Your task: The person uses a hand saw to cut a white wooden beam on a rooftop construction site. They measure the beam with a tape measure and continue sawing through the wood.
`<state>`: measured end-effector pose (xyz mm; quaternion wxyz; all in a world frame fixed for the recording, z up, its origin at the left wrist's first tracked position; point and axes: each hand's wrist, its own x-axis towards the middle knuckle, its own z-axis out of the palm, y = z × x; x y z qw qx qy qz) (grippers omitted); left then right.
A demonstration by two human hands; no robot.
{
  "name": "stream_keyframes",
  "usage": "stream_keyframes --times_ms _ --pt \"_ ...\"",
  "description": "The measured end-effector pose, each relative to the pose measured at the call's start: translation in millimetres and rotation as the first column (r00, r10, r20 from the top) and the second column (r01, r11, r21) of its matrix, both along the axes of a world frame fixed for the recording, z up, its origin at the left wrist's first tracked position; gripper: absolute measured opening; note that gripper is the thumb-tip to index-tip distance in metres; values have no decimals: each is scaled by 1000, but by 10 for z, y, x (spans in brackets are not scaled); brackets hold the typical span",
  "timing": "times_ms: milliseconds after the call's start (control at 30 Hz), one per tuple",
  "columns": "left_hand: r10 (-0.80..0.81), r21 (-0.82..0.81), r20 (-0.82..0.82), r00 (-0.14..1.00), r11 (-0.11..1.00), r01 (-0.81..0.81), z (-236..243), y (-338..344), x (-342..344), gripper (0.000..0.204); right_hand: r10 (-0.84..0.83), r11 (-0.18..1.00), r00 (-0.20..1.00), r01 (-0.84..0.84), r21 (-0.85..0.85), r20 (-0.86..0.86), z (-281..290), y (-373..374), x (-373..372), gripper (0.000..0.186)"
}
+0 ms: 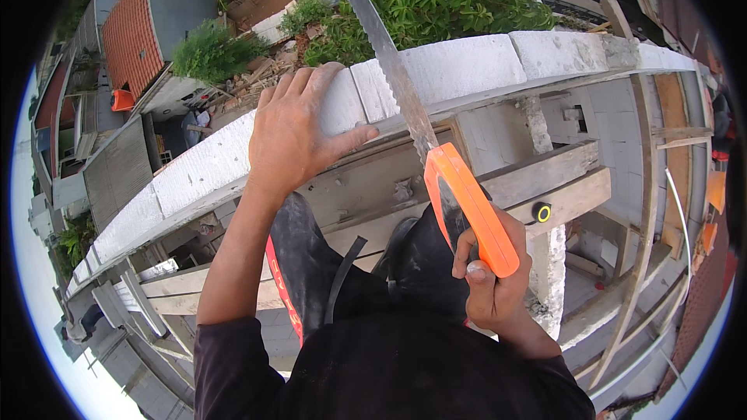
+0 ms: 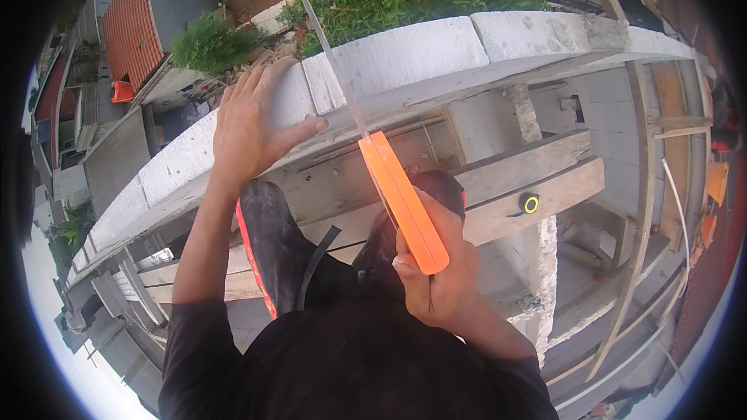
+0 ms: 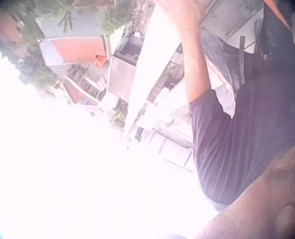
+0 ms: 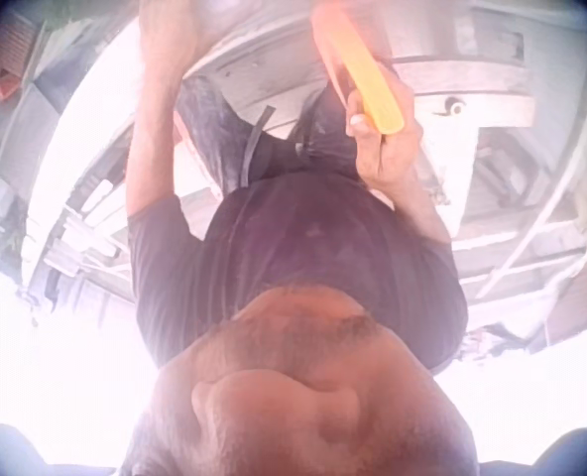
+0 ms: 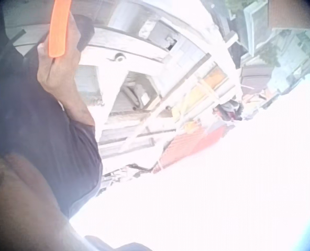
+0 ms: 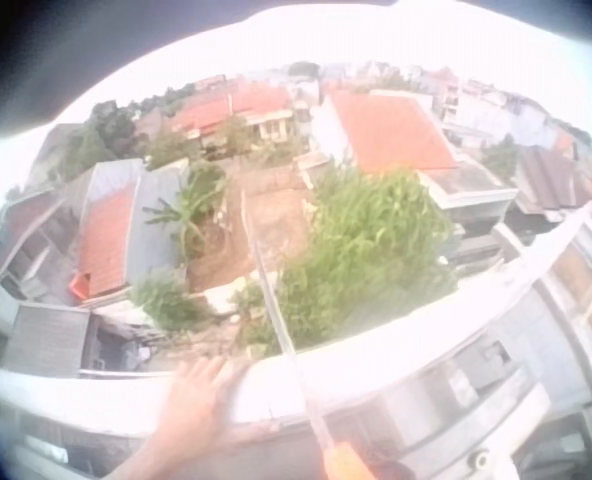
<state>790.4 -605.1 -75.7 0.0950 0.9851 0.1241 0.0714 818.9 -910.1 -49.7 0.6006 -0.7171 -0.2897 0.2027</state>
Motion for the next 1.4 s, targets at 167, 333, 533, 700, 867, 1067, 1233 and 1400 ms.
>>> stream_keyframes --times_ms 167,333,533,700,867,1067,1233,1400 --pt "16 -3 -30 999 1000 -16 25 -17 37 87 -63 998 996 63 1 -59 129 56 115 42" --pt "33 -41 -34 999 999 -34 53 -35 14 82 -108 994 990 106 -23 -95 187 11 99 38" --pt "26 -36 -52 998 999 -28 67 -34 -2 81 -188 982 982 188 5 20 167 105 -124 37" --pt "-13 19 13 1000 1000 12 -24 -2 -33 85 -223 968 974 226 -111 40 259 136 -174 36" --pt "-26 -9 23 999 1000 26 -18 -7 -61 85 -216 963 976 218 -159 31 380 183 -225 36" --pt "-2 -22 -9 1000 1000 1 -12 -35 -85 82 -188 966 981 176 -187 -47 425 169 -315 40" --pt "2 -14 0 1000 1000 -2 -37 -29 -101 85 -116 979 977 143 -145 178 272 144 -335 40" --pt "7 3 -6 1000 1000 -7 -24 3 -39 100 -127 973 977 156 -170 171 283 179 -292 39"
